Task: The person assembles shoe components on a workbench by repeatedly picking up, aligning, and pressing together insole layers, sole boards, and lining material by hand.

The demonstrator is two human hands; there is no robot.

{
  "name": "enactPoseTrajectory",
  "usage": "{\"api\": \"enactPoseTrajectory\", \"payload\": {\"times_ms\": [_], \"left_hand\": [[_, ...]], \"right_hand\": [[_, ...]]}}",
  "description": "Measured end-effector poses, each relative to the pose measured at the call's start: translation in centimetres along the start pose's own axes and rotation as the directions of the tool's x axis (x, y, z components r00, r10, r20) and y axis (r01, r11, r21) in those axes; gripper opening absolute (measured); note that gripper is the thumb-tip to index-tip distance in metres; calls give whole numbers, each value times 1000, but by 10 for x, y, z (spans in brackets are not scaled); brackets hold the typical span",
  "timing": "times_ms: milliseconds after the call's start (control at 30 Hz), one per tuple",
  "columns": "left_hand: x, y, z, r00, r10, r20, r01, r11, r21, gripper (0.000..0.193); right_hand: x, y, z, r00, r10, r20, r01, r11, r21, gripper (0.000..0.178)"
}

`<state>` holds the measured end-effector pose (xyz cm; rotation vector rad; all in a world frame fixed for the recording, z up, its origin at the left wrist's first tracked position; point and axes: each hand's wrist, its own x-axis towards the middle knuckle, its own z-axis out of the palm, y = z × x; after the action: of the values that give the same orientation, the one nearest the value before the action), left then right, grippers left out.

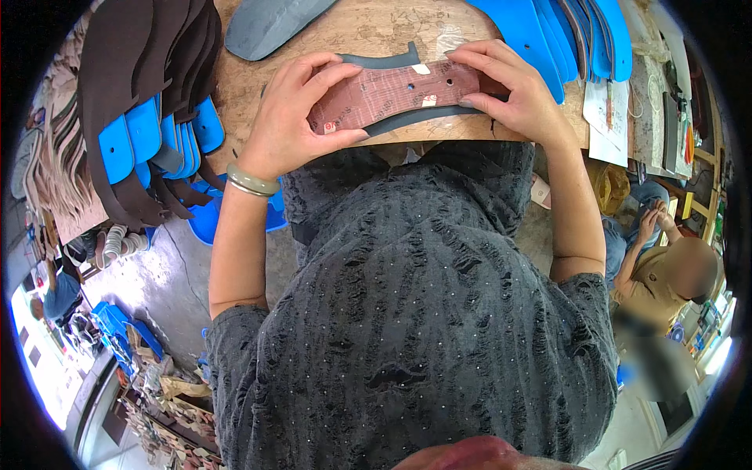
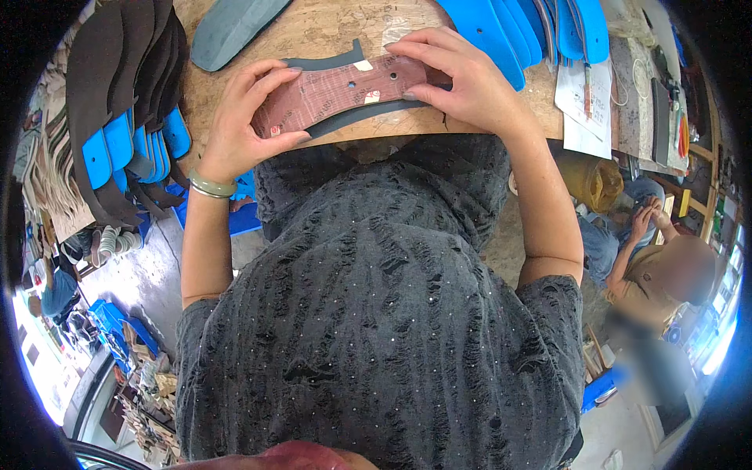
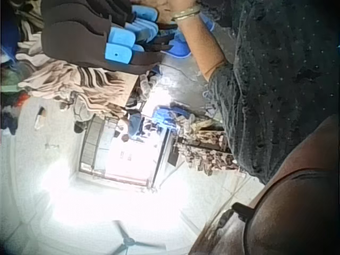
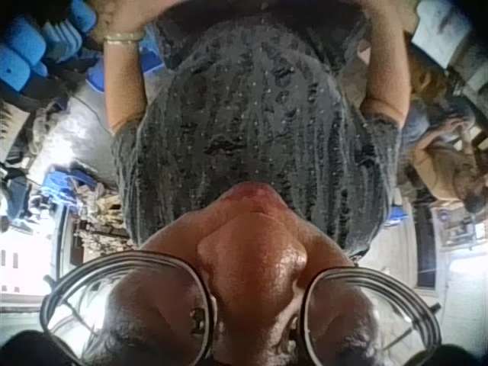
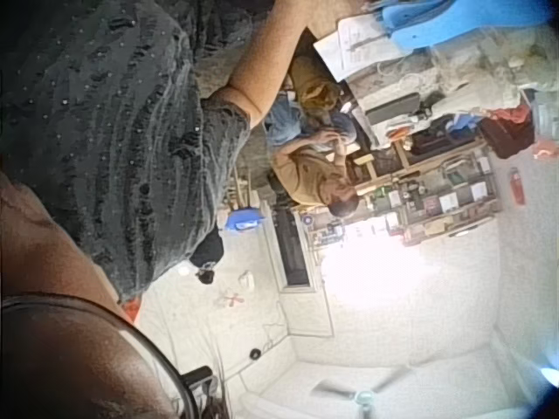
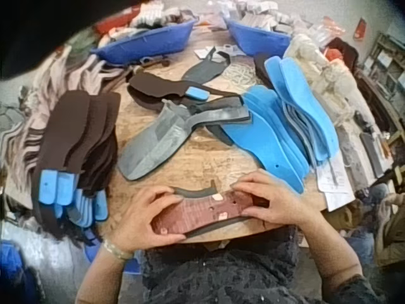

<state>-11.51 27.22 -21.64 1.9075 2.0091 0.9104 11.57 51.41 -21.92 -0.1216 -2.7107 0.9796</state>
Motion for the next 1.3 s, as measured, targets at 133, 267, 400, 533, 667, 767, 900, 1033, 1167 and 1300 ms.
{"api": "enactPoseTrajectory", "payload": {"times_ms": [133,267,400,533,667,767,900,1033,1167,1300], "left_hand": [[-2,-4,-1,1000,11,20,-12,998,55,73],[-5,-17,-5,994,46,-94,-64,978,-200,83],[-16,-25,-9,870,-182,-457,-61,882,-467,56],[-46,-3,-8,727,-282,-626,37,927,-374,48],[-76,38,11,750,-160,-642,165,985,-52,27],[-115,56,48,716,-513,-474,276,831,-483,13],[-122,53,82,733,-680,8,282,293,-914,31],[-99,67,75,776,-630,31,111,88,-990,48],[-95,81,72,824,-566,-23,-42,-21,-999,57],[-77,95,66,796,-574,-194,-255,-28,-966,60]], "right_hand": [[10,-10,-6,997,-55,54,61,992,-112,47],[23,-30,-10,982,-31,186,91,942,-324,43],[42,-44,10,988,-142,64,152,966,-208,46],[53,-66,53,952,-291,90,301,944,-131,61],[57,-64,72,928,-346,140,368,908,-199,59],[56,-64,75,923,-358,143,382,899,-216,59],[60,-59,76,914,-379,147,404,887,-225,59],[54,-64,73,916,-392,84,401,900,-170,57],[43,-91,68,917,-397,-23,395,916,-66,57],[29,-116,79,913,-390,-118,382,921,-82,63]]}}
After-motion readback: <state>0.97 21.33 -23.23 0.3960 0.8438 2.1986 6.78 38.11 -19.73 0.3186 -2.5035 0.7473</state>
